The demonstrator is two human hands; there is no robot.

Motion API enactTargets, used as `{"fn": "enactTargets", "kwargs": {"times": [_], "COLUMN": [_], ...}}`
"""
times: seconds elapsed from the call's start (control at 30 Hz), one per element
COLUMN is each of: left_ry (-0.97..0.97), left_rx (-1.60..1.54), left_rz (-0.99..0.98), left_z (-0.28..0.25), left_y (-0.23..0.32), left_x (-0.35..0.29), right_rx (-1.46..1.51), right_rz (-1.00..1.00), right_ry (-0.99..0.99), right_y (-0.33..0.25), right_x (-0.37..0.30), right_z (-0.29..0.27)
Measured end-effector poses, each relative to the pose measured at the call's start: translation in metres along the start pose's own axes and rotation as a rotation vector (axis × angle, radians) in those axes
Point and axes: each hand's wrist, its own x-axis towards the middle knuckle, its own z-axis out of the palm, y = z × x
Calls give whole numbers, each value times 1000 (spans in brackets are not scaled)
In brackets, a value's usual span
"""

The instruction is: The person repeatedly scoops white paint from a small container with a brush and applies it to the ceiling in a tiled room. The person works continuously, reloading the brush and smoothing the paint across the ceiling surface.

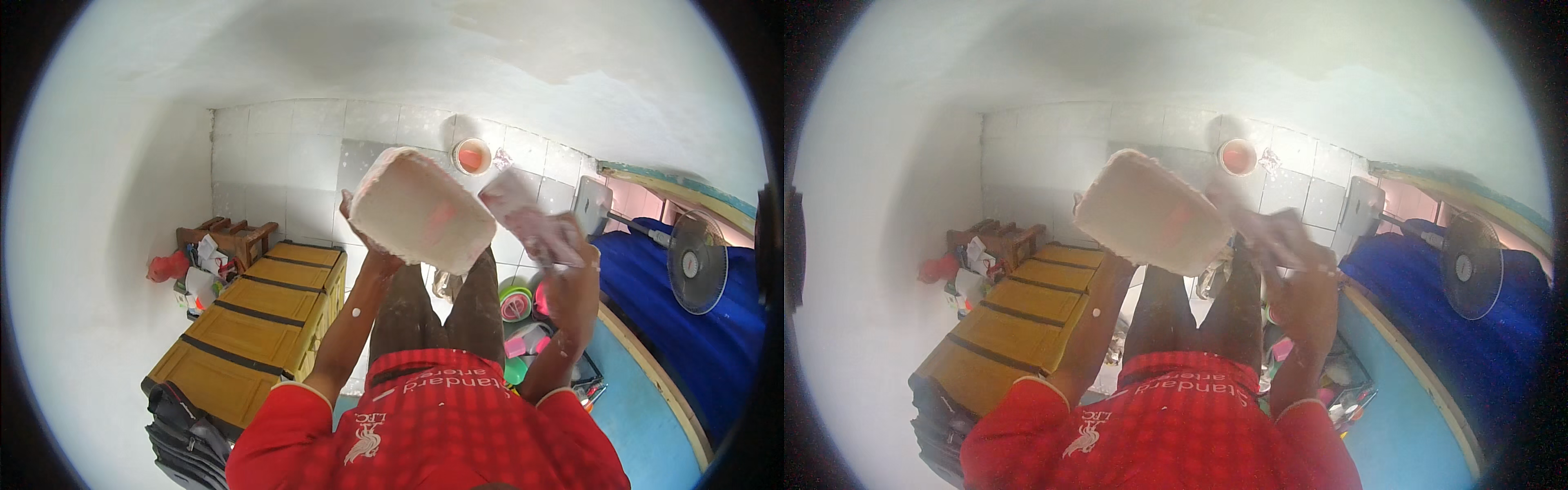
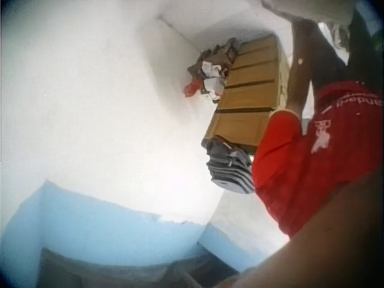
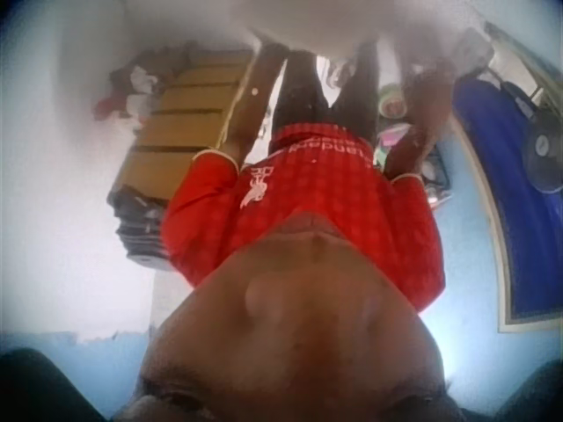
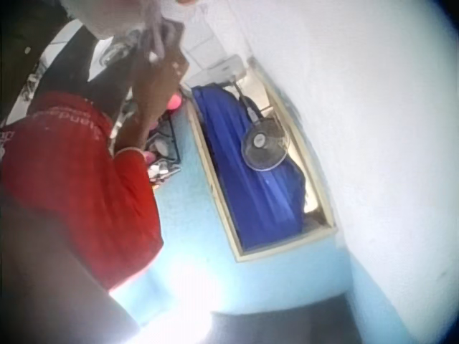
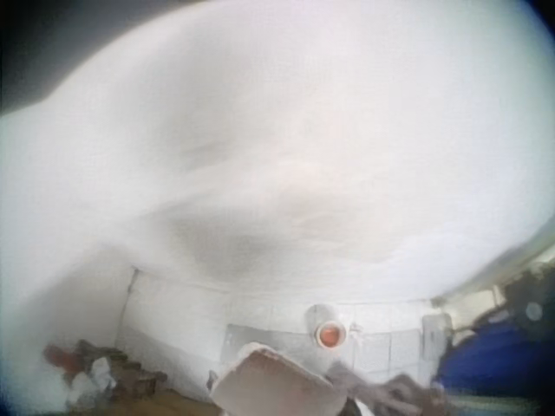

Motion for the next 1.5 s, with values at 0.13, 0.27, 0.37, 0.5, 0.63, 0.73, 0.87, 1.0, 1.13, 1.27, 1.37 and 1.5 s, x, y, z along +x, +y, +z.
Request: {"fn": "enactTargets", "kwargs": {"times": [0.13,0.27,0.37,0.5,0.63,0.73,0.87,1.0,1.13,1.27,1.37,1.5], "left_ry": [-51,-81,-105,-137,-152,-164,-242,-14,92,140,95,21], "left_rx": [94,91,15,-100,-172,-224,-328,-12,9,-32,128,1187], "left_rz": [-25,-44,-62,-107,-136,-157,-205,-215,-219,-117,25,703], "left_z": [29,39,39,37,33,31,33,41,43,19,-18,-72], "left_y": [-3,-5,-7,-8,-8,-10,-10,-8,-10,-19,-29,-36], "left_x": [6,8,10,12,13,15,22,22,25,29,23,15], "right_rx": [-314,-218,-266,-346,19,122,184,188,176,669,953,1568], "right_rz": [-143,-9,-77,-244,-308,-235,-204,-107,-90,-49,-34,173], "right_ry": [53,153,-17,-176,-246,-377,-349,-412,-531,-516,-212,-37], "right_y": [-44,-61,-62,-52,-36,-27,-22,-13,9,35,50,69], "right_x": [25,22,16,23,36,40,43,51,62,64,59,67], "right_z": [3,-16,-24,8,48,56,48,42,35,30,38,71]}}
